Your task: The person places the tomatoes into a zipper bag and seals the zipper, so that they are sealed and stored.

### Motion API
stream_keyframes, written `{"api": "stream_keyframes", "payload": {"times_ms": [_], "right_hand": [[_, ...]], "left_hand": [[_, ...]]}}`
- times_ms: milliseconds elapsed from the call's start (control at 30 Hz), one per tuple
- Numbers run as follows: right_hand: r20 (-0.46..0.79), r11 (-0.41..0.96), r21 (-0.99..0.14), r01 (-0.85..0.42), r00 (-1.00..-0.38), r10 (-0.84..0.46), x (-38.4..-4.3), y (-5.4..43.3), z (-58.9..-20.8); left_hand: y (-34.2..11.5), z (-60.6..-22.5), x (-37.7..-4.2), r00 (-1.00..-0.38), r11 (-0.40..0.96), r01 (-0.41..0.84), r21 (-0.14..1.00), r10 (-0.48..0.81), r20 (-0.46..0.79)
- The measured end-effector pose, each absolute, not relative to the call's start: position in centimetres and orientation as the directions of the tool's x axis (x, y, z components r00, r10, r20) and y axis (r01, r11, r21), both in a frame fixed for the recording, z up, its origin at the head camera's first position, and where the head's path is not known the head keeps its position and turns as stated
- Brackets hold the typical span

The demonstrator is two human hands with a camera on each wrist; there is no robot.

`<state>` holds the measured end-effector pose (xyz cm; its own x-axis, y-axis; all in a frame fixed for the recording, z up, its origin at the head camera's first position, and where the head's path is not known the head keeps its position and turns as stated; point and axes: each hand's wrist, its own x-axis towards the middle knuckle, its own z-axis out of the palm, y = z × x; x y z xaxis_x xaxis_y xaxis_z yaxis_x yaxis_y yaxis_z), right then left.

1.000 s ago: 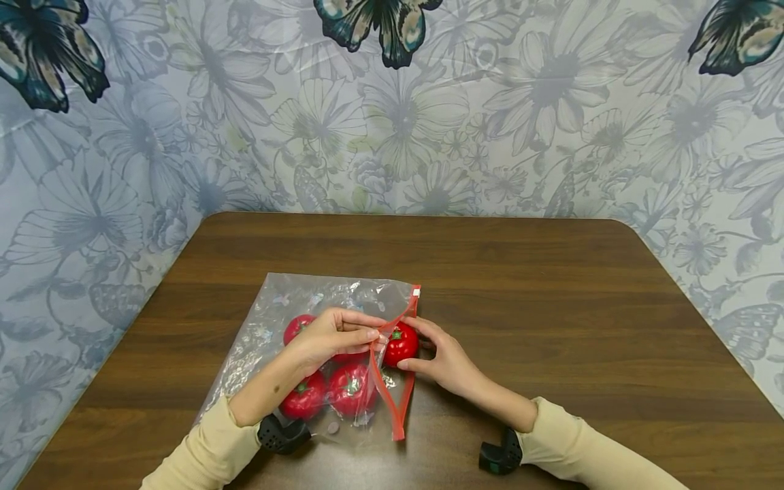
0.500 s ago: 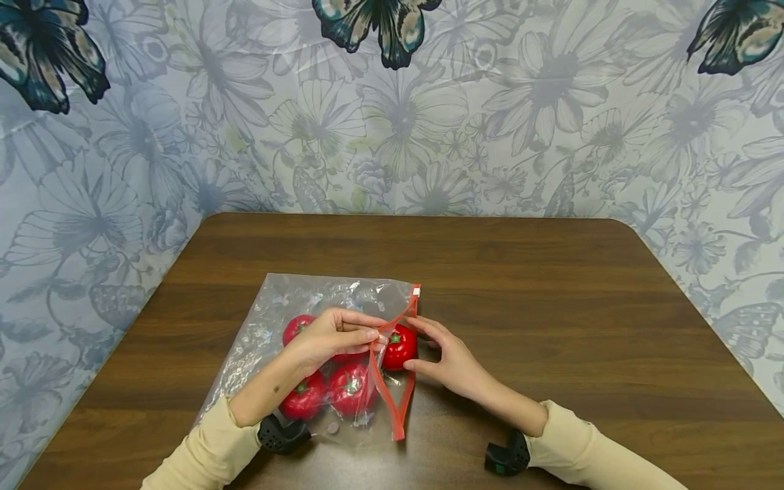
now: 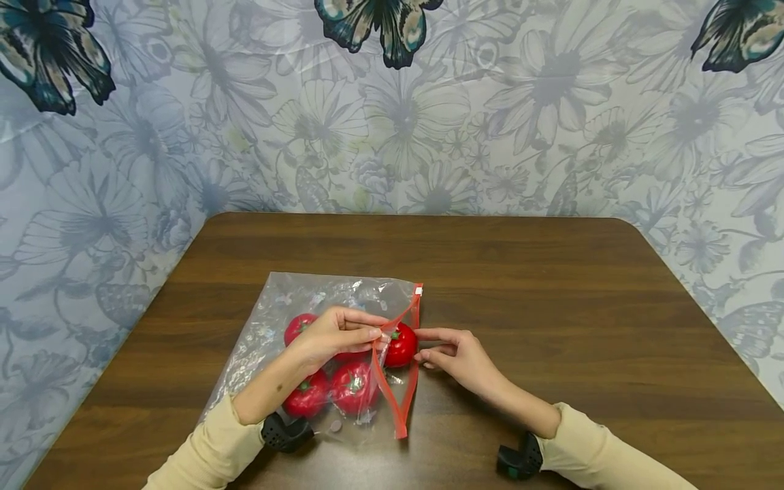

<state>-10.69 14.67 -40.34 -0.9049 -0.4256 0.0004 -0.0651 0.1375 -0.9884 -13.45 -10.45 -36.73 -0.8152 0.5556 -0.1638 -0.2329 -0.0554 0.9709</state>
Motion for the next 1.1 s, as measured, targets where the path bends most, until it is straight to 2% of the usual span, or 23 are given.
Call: {"api": "stream_keyframes", "payload": {"times_ms": [600, 1100], "right_hand": [[0.013, 0.110, -0.990, -0.087, -0.839, -0.545, -10.2, 12.0, -40.4], [-0.042, 0.071, -0.997, 0.000, -0.807, -0.590, -10.4, 11.5, -40.3]], "left_hand": [[-10.4, -36.6, -13.4, -0.815, -0.050, -0.232, 0.972, 0.555, -0.166], [-10.4, -36.8, -13.5, -0.804, -0.072, -0.232, 0.970, 0.575, -0.150]]}}
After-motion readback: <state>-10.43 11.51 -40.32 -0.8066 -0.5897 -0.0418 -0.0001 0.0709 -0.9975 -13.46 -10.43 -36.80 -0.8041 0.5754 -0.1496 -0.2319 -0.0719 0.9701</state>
